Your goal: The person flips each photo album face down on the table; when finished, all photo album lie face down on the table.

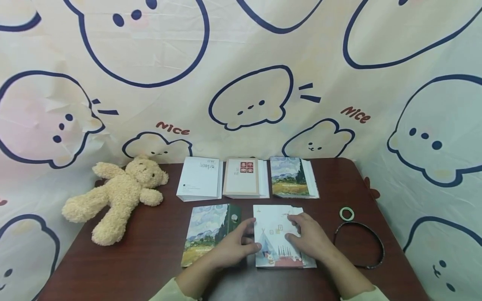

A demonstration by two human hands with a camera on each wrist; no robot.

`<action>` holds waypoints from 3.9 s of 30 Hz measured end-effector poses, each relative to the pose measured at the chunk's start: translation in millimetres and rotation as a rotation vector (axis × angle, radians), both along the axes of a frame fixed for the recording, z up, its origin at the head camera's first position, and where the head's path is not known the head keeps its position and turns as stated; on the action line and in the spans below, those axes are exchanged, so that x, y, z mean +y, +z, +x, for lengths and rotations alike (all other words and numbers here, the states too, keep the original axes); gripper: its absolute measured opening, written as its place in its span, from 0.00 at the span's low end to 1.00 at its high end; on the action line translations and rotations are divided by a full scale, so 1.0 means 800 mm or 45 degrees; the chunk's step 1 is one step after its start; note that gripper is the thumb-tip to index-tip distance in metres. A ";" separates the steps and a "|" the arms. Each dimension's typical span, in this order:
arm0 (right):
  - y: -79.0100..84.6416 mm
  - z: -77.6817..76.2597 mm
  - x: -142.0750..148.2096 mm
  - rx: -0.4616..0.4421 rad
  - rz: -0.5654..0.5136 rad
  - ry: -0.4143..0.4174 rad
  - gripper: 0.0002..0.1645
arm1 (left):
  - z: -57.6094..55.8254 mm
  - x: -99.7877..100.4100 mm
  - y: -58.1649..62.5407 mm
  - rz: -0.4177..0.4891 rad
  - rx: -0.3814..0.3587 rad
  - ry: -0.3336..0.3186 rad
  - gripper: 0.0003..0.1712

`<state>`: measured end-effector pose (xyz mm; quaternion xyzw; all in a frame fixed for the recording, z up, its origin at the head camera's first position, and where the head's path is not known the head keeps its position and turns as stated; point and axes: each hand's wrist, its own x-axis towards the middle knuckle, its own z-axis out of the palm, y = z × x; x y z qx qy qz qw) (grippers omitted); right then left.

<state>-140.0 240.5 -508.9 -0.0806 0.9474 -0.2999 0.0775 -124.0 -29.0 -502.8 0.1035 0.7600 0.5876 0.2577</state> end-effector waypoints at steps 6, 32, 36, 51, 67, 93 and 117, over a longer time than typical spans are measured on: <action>-0.003 -0.001 0.002 0.006 -0.014 -0.005 0.31 | -0.001 -0.002 0.001 0.004 0.002 -0.009 0.46; -0.004 -0.002 -0.010 0.006 -0.193 -0.003 0.32 | -0.002 -0.027 0.029 0.084 0.089 0.019 0.45; -0.004 -0.003 -0.011 0.006 -0.225 0.003 0.32 | -0.003 -0.029 0.036 0.118 0.082 0.032 0.44; 0.000 -0.003 -0.019 -0.061 -0.369 -0.042 0.32 | -0.008 -0.032 0.050 0.212 0.125 0.025 0.44; -0.002 -0.004 -0.026 -0.157 -0.528 -0.084 0.32 | -0.012 -0.028 0.059 0.246 0.137 0.082 0.46; 0.000 -0.002 -0.026 -0.301 -0.757 -0.033 0.33 | -0.010 -0.006 0.062 0.303 0.201 0.100 0.39; 0.059 0.001 -0.032 -0.184 -0.818 0.079 0.26 | -0.009 0.013 0.047 0.351 0.107 0.211 0.54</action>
